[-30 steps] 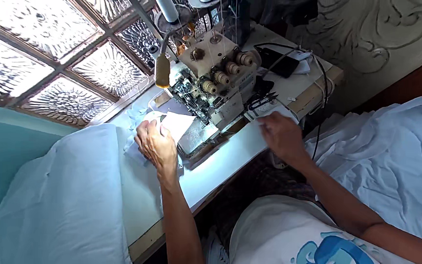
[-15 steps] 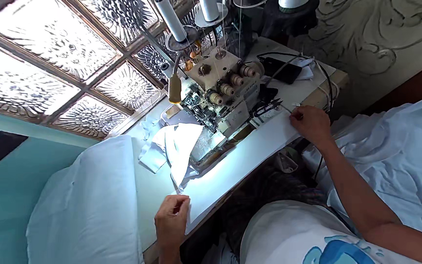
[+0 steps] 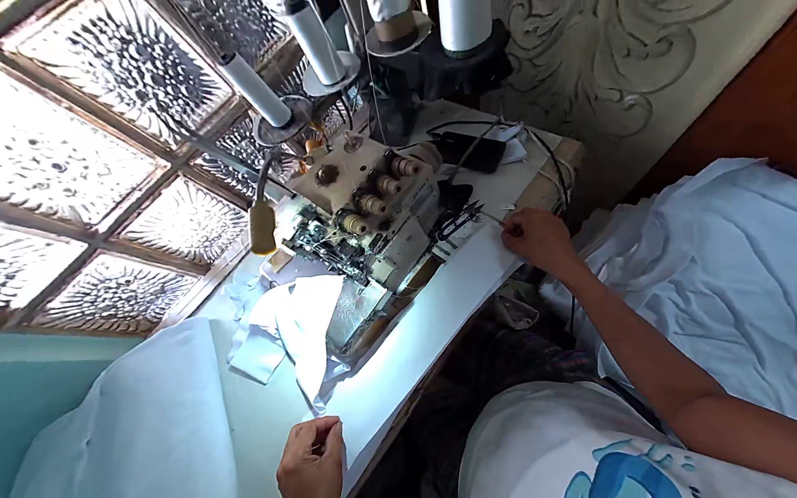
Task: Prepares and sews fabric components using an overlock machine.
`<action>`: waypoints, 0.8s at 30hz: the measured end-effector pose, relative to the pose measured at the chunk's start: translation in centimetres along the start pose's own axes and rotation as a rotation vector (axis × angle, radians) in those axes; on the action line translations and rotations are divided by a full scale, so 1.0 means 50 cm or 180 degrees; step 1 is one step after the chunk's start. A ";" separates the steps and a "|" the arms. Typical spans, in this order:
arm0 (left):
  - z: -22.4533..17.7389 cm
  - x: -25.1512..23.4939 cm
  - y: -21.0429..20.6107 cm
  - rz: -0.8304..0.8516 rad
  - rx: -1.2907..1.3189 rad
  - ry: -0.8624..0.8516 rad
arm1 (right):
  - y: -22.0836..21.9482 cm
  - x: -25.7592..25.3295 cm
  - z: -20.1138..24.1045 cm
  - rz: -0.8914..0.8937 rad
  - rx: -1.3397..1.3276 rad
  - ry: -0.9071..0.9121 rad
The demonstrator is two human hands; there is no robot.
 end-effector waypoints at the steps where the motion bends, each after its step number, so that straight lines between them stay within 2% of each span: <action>1: 0.001 0.001 0.000 -0.0013 0.0013 0.0019 | 0.002 0.001 0.003 -0.0080 0.0038 0.0020; 4: 0.005 0.004 0.002 -0.0071 0.0047 0.0127 | 0.028 0.000 -0.003 -0.0708 0.0261 0.0145; 7: 0.009 0.006 0.008 -0.0148 0.0119 0.0209 | 0.095 0.005 -0.017 -0.1434 0.0356 0.0011; 11: 0.013 -0.001 0.010 -0.0109 0.0165 0.0163 | 0.159 0.036 -0.003 -0.2206 -0.0128 0.0206; 12: 0.014 -0.004 0.009 -0.0060 0.0156 0.0137 | 0.164 0.043 0.005 -0.2216 -0.0472 0.0315; 14: 0.018 -0.008 0.007 0.0033 0.0193 0.0125 | 0.161 0.049 0.020 -0.1868 -0.1637 0.0415; 16: 0.020 -0.009 0.005 0.0047 0.0281 0.0172 | 0.150 0.054 0.043 -0.1254 -0.3089 0.0222; 18: 0.020 -0.005 0.006 -0.0042 0.0347 0.0197 | 0.144 0.065 0.071 -0.0820 -0.3940 -0.0005; 20: 0.025 0.003 0.008 -0.0211 0.0474 0.0180 | 0.142 0.071 0.085 -0.0773 -0.3844 0.0079; 24: 0.048 0.025 0.018 -0.0317 0.1447 0.0221 | 0.131 0.060 0.090 -0.1054 -0.2424 0.0803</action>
Point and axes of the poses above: each hand's wrist, its own x-axis away from the middle knuckle, its own y-axis out of the back of the hand, z = x × y, the point moved 6 cm from there along -x, towards the middle knuckle
